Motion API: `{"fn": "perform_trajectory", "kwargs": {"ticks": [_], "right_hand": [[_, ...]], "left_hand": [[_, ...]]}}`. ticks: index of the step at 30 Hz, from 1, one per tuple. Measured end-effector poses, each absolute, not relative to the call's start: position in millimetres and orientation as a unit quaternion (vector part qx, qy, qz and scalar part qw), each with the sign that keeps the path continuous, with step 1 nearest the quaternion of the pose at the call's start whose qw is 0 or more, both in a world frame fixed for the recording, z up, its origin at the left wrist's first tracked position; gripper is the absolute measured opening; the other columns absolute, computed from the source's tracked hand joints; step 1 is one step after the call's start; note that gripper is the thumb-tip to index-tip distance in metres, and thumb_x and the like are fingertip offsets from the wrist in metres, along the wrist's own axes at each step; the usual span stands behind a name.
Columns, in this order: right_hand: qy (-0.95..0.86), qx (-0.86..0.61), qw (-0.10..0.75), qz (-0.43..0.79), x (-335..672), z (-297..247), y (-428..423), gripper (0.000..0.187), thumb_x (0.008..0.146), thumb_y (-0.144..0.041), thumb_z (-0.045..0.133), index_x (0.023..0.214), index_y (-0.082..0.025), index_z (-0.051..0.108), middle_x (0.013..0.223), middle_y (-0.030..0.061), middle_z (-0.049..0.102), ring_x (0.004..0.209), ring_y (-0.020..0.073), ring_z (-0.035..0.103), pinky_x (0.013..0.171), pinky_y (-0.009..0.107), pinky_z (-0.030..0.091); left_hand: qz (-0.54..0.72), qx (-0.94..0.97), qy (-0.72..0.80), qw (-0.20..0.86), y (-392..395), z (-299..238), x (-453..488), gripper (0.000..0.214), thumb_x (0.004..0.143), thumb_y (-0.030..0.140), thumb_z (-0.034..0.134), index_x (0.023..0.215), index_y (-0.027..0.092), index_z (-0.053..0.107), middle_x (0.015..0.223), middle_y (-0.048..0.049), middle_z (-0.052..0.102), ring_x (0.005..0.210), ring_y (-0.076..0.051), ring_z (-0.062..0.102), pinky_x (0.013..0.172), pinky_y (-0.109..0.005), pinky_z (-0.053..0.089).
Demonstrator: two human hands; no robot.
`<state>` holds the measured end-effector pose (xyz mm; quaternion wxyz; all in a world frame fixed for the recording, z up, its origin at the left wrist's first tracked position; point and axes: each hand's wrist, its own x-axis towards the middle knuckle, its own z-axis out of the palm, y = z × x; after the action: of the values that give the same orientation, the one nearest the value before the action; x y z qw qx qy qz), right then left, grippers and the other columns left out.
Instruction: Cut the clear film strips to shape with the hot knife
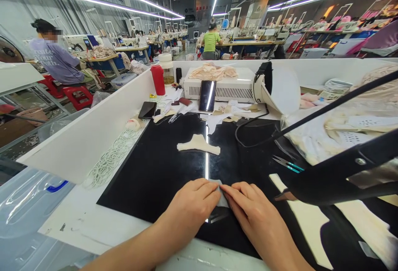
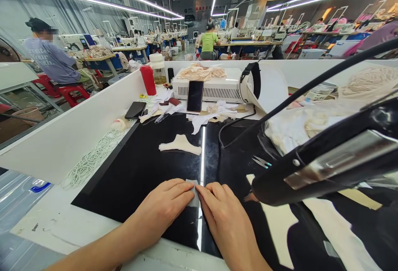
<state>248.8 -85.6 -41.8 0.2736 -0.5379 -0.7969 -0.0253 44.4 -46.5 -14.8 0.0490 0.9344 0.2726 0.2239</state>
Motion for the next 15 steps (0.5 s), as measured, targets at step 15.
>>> {"fn": "perform_trajectory", "kwargs": {"ticks": [15], "right_hand": [[-0.796, -0.516, 0.309, -0.066, 259.3, -32.8, -94.5, 0.031, 0.106, -0.028, 0.048, 0.134, -0.022, 0.059, 0.108, 0.01, 0.068, 0.092, 0.0243, 0.065, 0.083, 0.041, 0.053]], "left_hand": [[0.211, 0.937, 0.276, 0.046, -46.6, -20.6, 44.4, 0.021, 0.1, 0.008, 0.054, 0.117, 0.01, 0.064, 0.129, -0.009, 0.07, 0.114, -0.024, 0.066, 0.103, -0.036, 0.057]]}}
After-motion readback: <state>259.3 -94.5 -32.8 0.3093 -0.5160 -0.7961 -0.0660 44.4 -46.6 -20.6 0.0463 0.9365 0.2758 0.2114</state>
